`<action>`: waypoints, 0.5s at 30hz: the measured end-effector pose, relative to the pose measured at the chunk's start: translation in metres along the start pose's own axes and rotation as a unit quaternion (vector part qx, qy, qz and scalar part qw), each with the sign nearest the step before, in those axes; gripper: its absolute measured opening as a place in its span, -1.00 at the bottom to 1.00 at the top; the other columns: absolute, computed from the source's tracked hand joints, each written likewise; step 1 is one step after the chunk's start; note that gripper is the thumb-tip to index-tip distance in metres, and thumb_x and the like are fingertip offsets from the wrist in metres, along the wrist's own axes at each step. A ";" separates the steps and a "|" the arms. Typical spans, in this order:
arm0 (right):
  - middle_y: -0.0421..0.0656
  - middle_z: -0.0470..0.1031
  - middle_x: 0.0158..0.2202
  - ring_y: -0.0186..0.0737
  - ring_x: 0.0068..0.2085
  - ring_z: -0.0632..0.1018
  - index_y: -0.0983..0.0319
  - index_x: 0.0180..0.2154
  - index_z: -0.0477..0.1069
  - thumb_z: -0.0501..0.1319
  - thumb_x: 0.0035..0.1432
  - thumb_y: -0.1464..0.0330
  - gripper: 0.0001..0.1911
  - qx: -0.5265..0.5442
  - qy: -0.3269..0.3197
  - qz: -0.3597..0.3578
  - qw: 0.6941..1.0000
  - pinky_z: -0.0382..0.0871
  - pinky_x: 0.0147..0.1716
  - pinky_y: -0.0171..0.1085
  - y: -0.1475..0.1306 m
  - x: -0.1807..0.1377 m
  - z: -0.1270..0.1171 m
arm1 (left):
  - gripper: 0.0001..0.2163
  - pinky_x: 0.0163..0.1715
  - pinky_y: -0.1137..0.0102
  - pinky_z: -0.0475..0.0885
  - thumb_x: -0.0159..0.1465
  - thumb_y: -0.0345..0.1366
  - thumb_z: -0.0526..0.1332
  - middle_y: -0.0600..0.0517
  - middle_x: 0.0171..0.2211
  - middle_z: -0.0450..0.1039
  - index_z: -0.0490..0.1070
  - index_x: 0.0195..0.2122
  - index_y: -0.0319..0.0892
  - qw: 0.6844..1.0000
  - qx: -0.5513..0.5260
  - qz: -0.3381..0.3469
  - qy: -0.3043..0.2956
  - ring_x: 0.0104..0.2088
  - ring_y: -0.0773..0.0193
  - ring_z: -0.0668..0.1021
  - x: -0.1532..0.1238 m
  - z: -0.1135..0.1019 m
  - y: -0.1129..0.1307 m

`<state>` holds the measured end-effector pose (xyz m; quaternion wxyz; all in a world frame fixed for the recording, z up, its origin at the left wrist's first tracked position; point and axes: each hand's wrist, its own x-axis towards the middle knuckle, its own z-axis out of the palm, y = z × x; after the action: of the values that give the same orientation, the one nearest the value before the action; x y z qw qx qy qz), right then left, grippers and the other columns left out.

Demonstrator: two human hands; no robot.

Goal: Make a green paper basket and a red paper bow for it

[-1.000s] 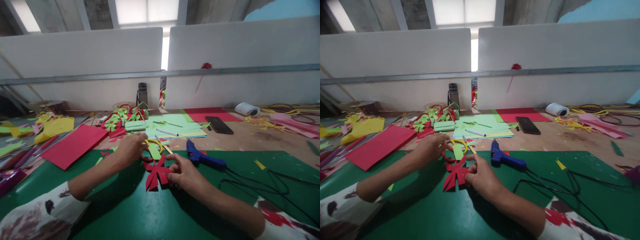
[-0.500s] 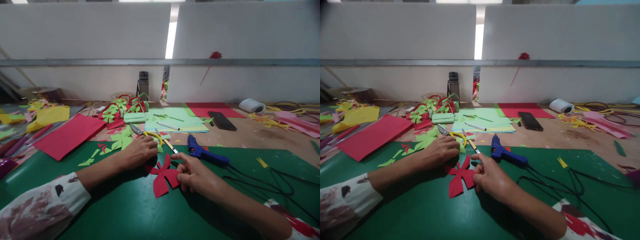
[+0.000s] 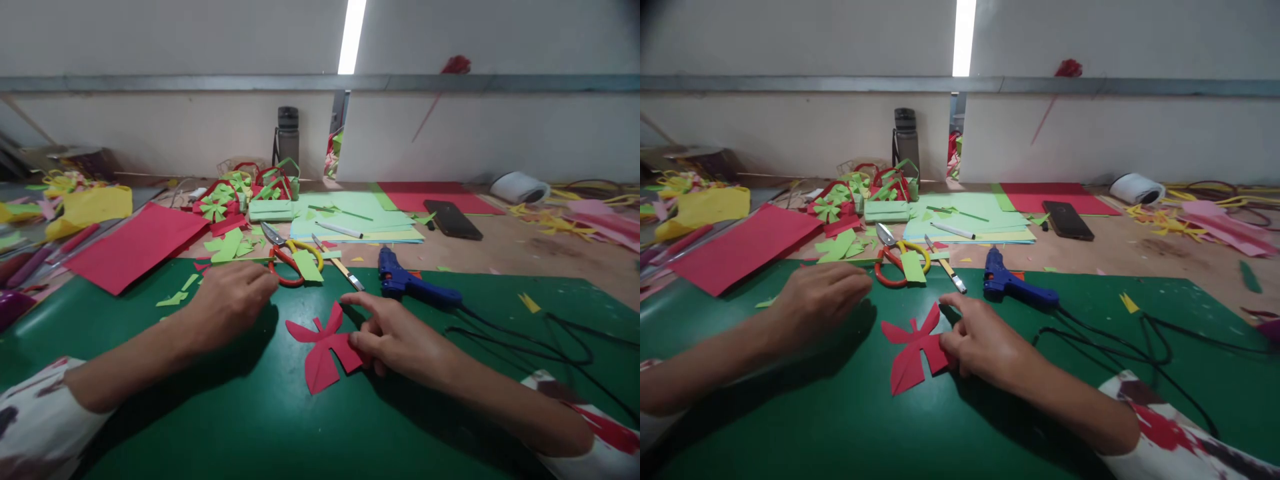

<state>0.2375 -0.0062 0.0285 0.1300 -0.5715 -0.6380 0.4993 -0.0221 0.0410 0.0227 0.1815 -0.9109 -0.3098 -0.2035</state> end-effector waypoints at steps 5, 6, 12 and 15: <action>-0.31 0.41 -0.62 -0.37 -0.65 0.41 0.23 0.19 0.06 -0.01 0.24 0.33 -0.51 -0.051 -0.029 -0.045 0.997 0.24 -0.63 -0.42 0.000 -0.009 0.003 | -0.85 -0.47 0.40 0.22 0.32 -0.36 0.04 0.04 -0.47 0.38 0.39 -0.30 -0.20 0.984 -0.129 0.100 -0.071 -0.49 0.30 0.33 -0.013 -0.009 0.048; -0.30 0.41 -0.63 -0.37 -0.65 0.40 0.24 0.16 0.12 -0.04 0.26 0.31 -0.56 -0.072 -0.030 -0.062 0.995 0.24 -0.62 -0.41 -0.001 -0.011 0.003 | -0.84 -0.46 0.39 0.23 0.33 -0.30 0.04 0.02 -0.43 0.39 0.39 -0.26 -0.19 0.977 -0.152 0.113 -0.102 -0.46 0.29 0.33 -0.014 -0.009 0.053; -0.27 0.34 -0.69 -0.31 -0.62 0.35 0.24 -0.10 0.39 0.00 0.23 0.33 -0.71 -0.203 0.041 -0.132 0.969 0.19 -0.53 -0.33 -0.007 -0.014 -0.004 | -0.76 -0.27 0.32 0.34 0.33 -0.16 0.02 -0.09 -0.20 0.38 0.39 -0.24 -0.16 0.960 -0.205 0.095 -0.166 -0.22 0.18 0.38 -0.009 -0.007 0.055; -0.25 0.39 -0.65 -0.27 -0.59 0.38 0.21 -0.12 0.44 0.07 0.19 0.30 -0.73 -0.244 0.075 -0.137 0.957 0.17 -0.53 -0.33 -0.003 -0.013 -0.009 | -0.79 -0.25 0.30 0.36 0.34 -0.22 0.01 -0.09 -0.16 0.39 0.40 -0.23 -0.16 0.963 -0.197 0.090 -0.164 -0.18 0.17 0.39 -0.009 -0.004 0.052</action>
<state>0.2458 -0.0121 0.0404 0.1012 -0.5288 -0.8010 0.2618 0.0034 -0.0036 0.0115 -0.0370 -0.9735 -0.2061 -0.0915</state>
